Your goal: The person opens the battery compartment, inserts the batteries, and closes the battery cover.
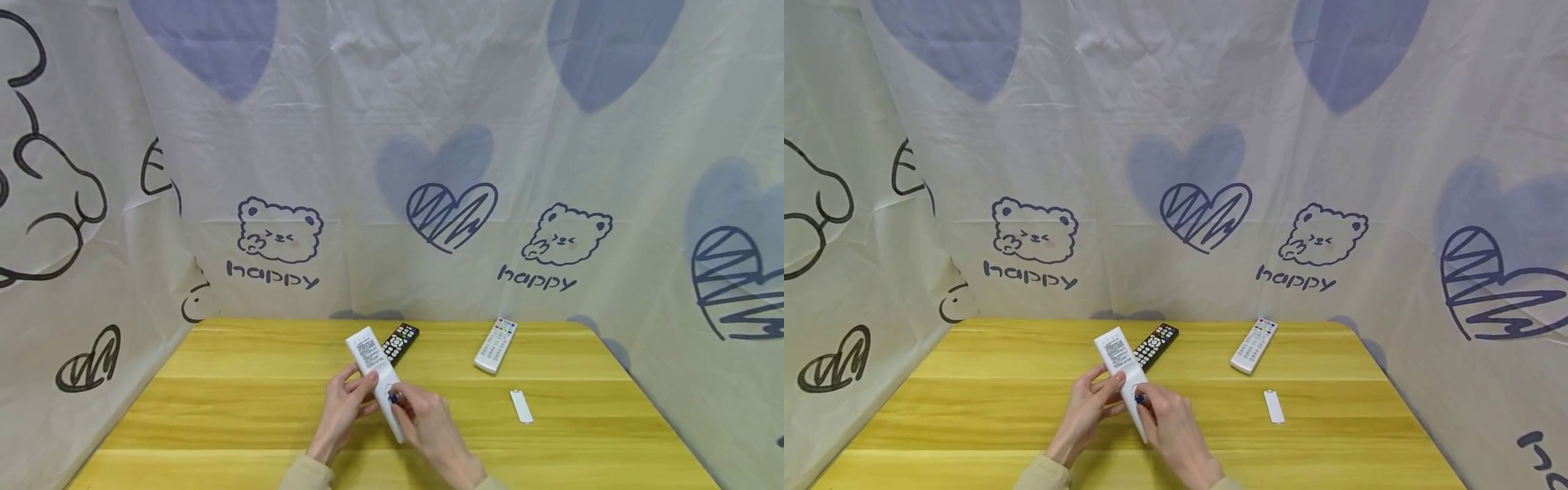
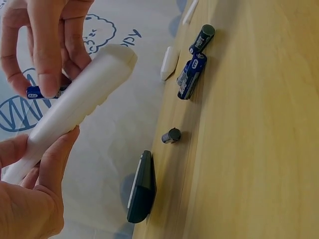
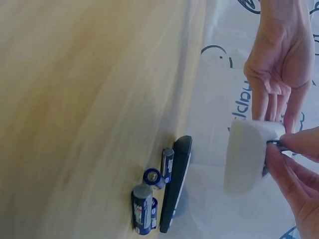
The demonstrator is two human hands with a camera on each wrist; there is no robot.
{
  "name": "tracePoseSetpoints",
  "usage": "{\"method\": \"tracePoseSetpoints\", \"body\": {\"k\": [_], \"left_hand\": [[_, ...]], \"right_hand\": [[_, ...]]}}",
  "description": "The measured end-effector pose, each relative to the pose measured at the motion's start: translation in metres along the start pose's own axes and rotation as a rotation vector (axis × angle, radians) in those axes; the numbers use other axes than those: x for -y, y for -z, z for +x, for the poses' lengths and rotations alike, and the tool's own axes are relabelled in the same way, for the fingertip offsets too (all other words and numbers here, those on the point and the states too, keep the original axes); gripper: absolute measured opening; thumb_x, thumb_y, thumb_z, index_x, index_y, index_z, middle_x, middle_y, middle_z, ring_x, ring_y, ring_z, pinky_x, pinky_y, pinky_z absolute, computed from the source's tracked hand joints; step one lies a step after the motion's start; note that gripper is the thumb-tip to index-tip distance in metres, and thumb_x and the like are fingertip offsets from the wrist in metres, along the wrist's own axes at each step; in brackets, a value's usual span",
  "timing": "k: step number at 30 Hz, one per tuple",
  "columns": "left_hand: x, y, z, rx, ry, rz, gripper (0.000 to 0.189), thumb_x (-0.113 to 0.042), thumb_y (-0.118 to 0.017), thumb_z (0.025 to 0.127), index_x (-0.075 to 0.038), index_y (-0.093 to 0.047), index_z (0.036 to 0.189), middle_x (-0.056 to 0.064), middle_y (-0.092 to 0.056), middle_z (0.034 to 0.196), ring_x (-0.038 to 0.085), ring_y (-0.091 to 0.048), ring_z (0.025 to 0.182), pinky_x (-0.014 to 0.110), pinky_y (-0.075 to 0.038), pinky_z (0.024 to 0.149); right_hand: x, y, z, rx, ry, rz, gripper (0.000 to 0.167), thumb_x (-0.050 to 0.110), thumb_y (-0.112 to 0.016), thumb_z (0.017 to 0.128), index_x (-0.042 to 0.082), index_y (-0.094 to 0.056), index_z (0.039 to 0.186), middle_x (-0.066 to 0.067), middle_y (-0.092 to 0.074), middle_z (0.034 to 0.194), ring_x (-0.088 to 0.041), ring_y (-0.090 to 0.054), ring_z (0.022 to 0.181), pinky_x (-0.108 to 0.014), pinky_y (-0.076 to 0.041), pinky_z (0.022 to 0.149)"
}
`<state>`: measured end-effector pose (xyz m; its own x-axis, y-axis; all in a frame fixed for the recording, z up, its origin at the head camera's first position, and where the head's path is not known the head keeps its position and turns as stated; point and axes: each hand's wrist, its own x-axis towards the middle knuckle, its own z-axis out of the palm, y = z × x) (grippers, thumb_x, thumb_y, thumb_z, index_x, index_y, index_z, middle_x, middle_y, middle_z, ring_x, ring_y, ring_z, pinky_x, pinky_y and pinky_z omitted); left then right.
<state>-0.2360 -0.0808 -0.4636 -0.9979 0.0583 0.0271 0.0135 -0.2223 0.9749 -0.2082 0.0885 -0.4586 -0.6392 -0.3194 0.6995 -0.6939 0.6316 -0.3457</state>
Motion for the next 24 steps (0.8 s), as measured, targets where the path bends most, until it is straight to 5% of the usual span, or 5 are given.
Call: {"method": "tracePoseSetpoints", "body": {"k": [11,24], "left_hand": [[0.0005,0.0014,0.002,0.013,-0.007,-0.001,0.048,-0.014,-0.061,0.1,0.009,-0.045,0.14,0.03,-0.069,0.12,0.015,-0.075,0.086,0.03,-0.065,0.076],[0.0003,0.0016,0.0033,0.02,-0.004,-0.022,0.046,-0.012,-0.062,0.099,0.01,-0.047,0.137,0.027,-0.071,0.116,0.014,-0.075,0.083,0.029,-0.065,0.075]], "right_hand": [[-0.0028,0.0007,0.0028,0.05,-0.062,0.062,0.018,-0.003,-0.08,0.079,0.005,-0.071,0.092,-0.004,-0.071,0.079,-0.003,-0.06,0.066,-0.013,-0.05,0.057],[-0.0078,0.0076,0.0054,0.145,0.021,0.006,0.016,0.0,-0.078,0.082,0.005,-0.073,0.097,-0.008,-0.075,0.092,-0.015,-0.071,0.078,-0.02,-0.06,0.067]]}}
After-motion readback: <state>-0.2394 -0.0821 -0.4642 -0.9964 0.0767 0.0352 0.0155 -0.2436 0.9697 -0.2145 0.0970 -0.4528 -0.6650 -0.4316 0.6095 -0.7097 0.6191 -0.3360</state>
